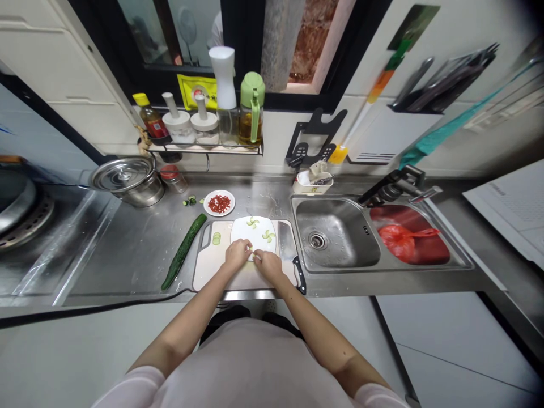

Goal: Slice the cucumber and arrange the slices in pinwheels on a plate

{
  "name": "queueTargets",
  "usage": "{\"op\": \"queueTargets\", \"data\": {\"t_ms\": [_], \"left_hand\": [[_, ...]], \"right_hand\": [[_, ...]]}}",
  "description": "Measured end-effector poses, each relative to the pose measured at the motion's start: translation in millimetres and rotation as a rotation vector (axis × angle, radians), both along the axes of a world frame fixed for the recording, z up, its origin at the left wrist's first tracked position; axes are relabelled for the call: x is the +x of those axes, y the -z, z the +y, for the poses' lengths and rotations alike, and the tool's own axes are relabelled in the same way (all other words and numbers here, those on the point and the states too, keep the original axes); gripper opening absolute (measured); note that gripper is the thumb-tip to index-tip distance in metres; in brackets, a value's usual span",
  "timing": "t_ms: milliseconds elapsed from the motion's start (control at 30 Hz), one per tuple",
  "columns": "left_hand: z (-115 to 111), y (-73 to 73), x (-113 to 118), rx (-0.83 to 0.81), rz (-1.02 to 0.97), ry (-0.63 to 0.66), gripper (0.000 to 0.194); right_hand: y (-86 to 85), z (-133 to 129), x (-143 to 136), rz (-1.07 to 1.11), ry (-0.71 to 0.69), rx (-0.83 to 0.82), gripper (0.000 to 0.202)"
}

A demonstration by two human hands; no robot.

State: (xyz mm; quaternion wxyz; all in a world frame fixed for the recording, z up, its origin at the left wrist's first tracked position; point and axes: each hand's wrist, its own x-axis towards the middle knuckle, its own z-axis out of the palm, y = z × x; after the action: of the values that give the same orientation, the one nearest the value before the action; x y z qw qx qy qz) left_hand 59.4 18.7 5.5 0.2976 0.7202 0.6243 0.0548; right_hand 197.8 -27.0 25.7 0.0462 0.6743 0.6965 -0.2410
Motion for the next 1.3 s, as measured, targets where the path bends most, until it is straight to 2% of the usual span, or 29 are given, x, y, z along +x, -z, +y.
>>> {"op": "queueTargets", "data": {"t_ms": [733, 1300], "left_hand": [[-1, 0.2, 0, 0.017, 0.009, 0.001, 0.018], [0, -6.5, 3, -0.023, 0.012, -0.027, 0.018]], "right_hand": [[-6.9, 6, 2, -0.009, -0.013, -0.045, 0.035], [-10.0, 8, 2, -0.016, -0.06, -0.026, 0.033]]}}
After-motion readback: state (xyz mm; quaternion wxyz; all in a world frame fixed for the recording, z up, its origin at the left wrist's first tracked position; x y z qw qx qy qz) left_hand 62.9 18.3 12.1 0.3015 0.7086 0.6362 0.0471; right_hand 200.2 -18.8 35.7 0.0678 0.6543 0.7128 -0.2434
